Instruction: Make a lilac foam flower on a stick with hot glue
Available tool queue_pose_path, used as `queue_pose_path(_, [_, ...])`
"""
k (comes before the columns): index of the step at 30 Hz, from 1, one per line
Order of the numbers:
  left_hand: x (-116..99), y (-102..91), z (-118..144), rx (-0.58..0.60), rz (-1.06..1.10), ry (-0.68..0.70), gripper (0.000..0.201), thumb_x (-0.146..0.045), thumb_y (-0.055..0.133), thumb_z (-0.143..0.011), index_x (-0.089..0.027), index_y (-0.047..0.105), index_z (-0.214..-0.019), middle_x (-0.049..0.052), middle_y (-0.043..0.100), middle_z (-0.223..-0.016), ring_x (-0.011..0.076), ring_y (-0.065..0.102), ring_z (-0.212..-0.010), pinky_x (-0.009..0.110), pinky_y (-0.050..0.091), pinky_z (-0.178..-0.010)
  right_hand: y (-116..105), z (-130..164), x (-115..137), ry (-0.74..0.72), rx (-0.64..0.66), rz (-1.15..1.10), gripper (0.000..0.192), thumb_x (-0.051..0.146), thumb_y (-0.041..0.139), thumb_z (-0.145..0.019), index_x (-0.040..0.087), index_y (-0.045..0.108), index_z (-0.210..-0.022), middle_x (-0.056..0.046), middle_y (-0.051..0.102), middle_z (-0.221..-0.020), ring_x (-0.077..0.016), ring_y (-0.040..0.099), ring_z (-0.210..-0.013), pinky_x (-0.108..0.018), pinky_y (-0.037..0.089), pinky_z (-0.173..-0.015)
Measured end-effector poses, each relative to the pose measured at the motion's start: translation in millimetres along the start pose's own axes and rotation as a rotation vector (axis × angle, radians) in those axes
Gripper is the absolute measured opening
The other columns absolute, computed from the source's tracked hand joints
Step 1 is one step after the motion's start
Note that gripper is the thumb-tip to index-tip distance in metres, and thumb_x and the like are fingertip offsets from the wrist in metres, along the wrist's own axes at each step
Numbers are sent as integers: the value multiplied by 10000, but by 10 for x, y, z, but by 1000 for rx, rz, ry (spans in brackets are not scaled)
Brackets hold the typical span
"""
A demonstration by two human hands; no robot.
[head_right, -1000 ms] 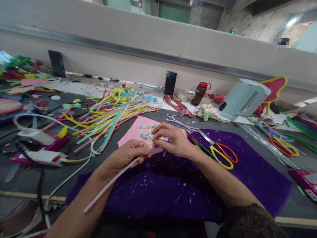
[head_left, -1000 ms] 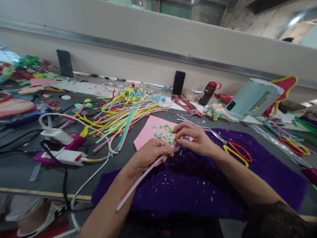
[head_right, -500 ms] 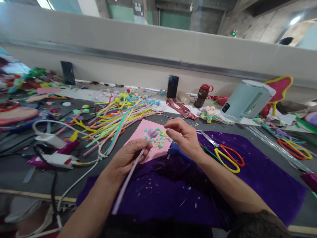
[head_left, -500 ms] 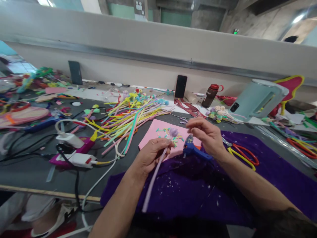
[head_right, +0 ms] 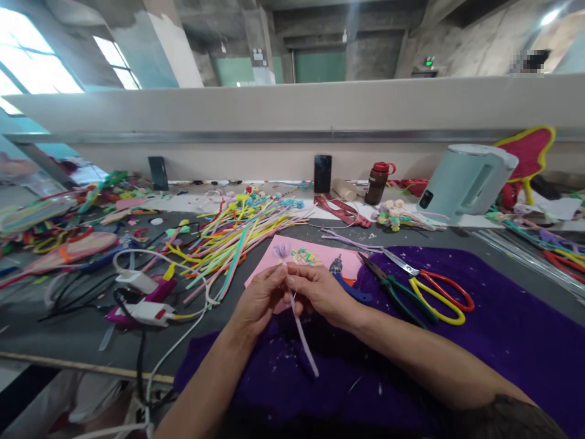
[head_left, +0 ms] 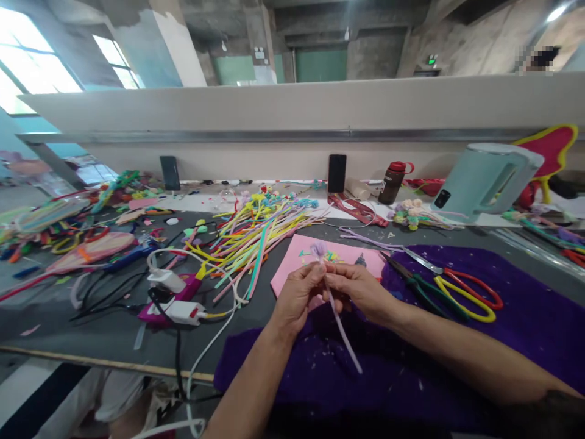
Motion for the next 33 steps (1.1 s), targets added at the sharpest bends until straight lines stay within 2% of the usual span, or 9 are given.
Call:
queue_pose_path(4, [-34, -26, -10, -51, 61, 14, 304, -289, 686, -680, -145, 641, -943, 18, 610, -763, 79, 536, -571, 188, 386, -498, -85, -11, -17, -35, -90, 89, 286, 415, 508, -827, 159, 542, -702, 49, 518, -488, -47, 425, -354, -150, 301, -338])
queue_pose_path(8, [-36, -73, -32, -61, 79, 22, 247, -279, 686, -681, -129, 670, -876, 40, 627, -827, 88, 546, -662, 177, 393, -517, -84, -12, -28, -43, -87, 143, 254, 379, 502, -832, 162, 551, -709, 52, 519, -479, -56, 446, -354, -153, 316, -336])
queue_pose_path(15, [4, -141, -48, -80, 74, 22, 203, -295, 720, -637, -123, 690, -741, 40, 643, -760, 100, 551, -639, 195, 404, -535, -20, 6, -37, -57, 8, 166, 285, 367, 473, -847, 153, 547, -675, 60, 493, -421, -57, 447, -337, -159, 328, -350])
queue_pose_path(18, [0, -146, -46, -68, 73, 23, 189, -282, 718, -640, -119, 684, -732, 37, 634, -714, 96, 545, -602, 195, 397, -519, -14, 12, -47, -36, 34, 133, 286, 387, 479, -840, 153, 535, -686, 47, 533, -479, -54, 462, -348, -157, 340, -351])
queue_pose_path(22, [-12, -143, -40, -68, 56, 13, 202, -284, 718, -636, -115, 678, -740, 28, 619, -659, 89, 532, -547, 199, 392, -504, -13, 19, -52, -20, 51, 97, 267, 389, 494, -832, 151, 528, -717, 27, 579, -599, -38, 484, -375, -142, 354, -355])
queue_pose_path(33, [-28, -135, -41, -94, 50, -8, 240, -285, 754, -571, -106, 660, -702, 14, 603, -631, 77, 507, -511, 202, 382, -496, -11, 18, -39, -21, 58, 103, 273, 400, 499, -827, 154, 520, -708, 33, 575, -592, -37, 474, -375, -143, 354, -357])
Point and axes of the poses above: each hand's wrist, its own z-axis away from the middle knuckle, its own y-axis out of the palm, x = y × z, the point moved 3 cm from there along -z, towards the middle knuckle
